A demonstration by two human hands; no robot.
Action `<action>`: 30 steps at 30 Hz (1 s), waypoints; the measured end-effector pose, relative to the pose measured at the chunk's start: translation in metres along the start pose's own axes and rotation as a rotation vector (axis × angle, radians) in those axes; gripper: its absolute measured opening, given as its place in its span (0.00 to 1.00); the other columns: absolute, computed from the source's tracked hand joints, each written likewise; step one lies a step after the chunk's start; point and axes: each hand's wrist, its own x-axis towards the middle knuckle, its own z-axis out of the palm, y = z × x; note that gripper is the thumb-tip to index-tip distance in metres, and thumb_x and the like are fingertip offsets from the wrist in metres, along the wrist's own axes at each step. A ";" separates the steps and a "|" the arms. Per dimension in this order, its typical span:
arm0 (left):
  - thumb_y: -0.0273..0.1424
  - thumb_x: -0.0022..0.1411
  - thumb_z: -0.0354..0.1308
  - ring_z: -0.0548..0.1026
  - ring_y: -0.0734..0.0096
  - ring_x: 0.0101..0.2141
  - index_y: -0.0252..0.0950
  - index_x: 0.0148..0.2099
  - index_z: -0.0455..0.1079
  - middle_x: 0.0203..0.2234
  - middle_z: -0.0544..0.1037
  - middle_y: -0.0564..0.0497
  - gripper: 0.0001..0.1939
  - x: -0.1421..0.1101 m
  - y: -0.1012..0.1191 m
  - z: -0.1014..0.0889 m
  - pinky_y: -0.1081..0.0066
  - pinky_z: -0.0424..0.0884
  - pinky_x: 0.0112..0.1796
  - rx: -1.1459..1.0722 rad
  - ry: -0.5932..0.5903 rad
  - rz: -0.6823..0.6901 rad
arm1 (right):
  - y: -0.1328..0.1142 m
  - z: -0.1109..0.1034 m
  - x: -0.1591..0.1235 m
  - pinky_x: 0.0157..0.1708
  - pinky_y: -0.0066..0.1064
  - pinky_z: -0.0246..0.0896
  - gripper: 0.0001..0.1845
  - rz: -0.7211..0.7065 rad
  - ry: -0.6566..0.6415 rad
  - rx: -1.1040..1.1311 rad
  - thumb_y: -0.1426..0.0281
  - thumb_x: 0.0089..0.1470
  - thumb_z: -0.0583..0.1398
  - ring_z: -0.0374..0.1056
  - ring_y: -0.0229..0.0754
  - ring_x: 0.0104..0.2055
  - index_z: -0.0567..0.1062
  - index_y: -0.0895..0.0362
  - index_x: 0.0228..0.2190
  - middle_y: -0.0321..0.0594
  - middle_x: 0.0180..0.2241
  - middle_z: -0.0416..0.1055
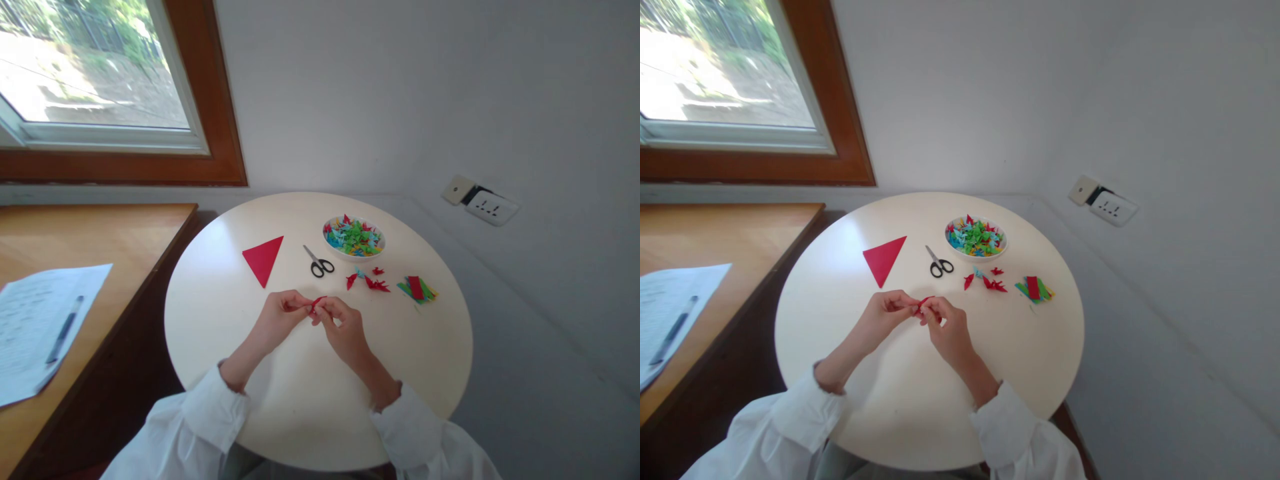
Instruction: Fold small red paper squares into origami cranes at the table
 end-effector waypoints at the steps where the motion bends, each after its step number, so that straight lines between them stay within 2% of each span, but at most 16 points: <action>1: 0.31 0.45 0.62 0.74 0.69 0.23 0.34 0.22 0.72 0.18 0.77 0.50 0.06 0.000 0.000 0.000 0.71 0.69 0.28 -0.003 -0.001 -0.007 | 0.000 0.000 0.000 0.25 0.29 0.64 0.05 -0.001 -0.002 -0.002 0.68 0.51 0.56 0.69 0.37 0.23 0.71 0.55 0.28 0.36 0.23 0.72; 7: 0.32 0.43 0.65 0.75 0.69 0.23 0.33 0.23 0.70 0.18 0.77 0.50 0.08 -0.001 -0.001 0.001 0.71 0.69 0.28 -0.045 0.019 -0.041 | 0.000 0.001 0.002 0.25 0.29 0.64 0.04 0.042 -0.020 0.038 0.69 0.50 0.57 0.69 0.36 0.23 0.71 0.56 0.26 0.36 0.25 0.73; 10: 0.32 0.43 0.65 0.75 0.69 0.23 0.33 0.23 0.70 0.18 0.77 0.50 0.08 -0.001 -0.002 0.001 0.71 0.68 0.28 -0.045 0.027 -0.046 | -0.002 0.002 0.002 0.24 0.29 0.65 0.04 0.093 0.012 0.118 0.68 0.48 0.59 0.69 0.37 0.22 0.68 0.55 0.26 0.35 0.24 0.72; 15: 0.32 0.43 0.65 0.74 0.69 0.23 0.32 0.24 0.71 0.20 0.77 0.49 0.09 -0.002 -0.003 0.002 0.72 0.67 0.26 -0.006 0.080 -0.048 | -0.004 0.004 0.003 0.21 0.28 0.63 0.14 0.184 0.076 0.277 0.67 0.43 0.62 0.67 0.36 0.20 0.60 0.53 0.28 0.28 0.19 0.69; 18: 0.31 0.42 0.65 0.74 0.70 0.24 0.32 0.24 0.71 0.20 0.77 0.49 0.08 -0.001 -0.005 0.003 0.72 0.67 0.28 -0.029 0.113 -0.043 | -0.002 0.003 0.005 0.18 0.25 0.58 0.17 0.198 0.092 0.332 0.66 0.42 0.63 0.63 0.33 0.17 0.57 0.52 0.28 0.24 0.17 0.65; 22: 0.27 0.42 0.64 0.73 0.72 0.24 0.32 0.23 0.71 0.19 0.76 0.51 0.05 -0.001 -0.007 0.004 0.72 0.68 0.30 -0.127 0.096 -0.053 | 0.001 -0.001 0.009 0.15 0.24 0.47 0.15 0.180 -0.030 0.283 0.60 0.45 0.59 0.53 0.30 0.15 0.59 0.54 0.22 0.25 0.14 0.58; 25: 0.26 0.42 0.63 0.73 0.74 0.24 0.32 0.24 0.70 0.19 0.76 0.52 0.05 -0.003 -0.008 0.006 0.73 0.67 0.30 -0.166 0.047 -0.089 | 0.001 -0.003 0.010 0.16 0.25 0.42 0.17 0.150 -0.103 0.198 0.59 0.48 0.56 0.48 0.30 0.16 0.60 0.55 0.17 0.27 0.14 0.54; 30: 0.25 0.41 0.63 0.72 0.74 0.24 0.33 0.23 0.68 0.18 0.75 0.53 0.06 -0.004 -0.008 0.008 0.73 0.67 0.31 -0.153 -0.003 -0.113 | -0.001 -0.002 0.011 0.17 0.26 0.41 0.21 0.153 -0.053 0.089 0.60 0.48 0.56 0.46 0.31 0.17 0.56 0.55 0.13 0.28 0.13 0.49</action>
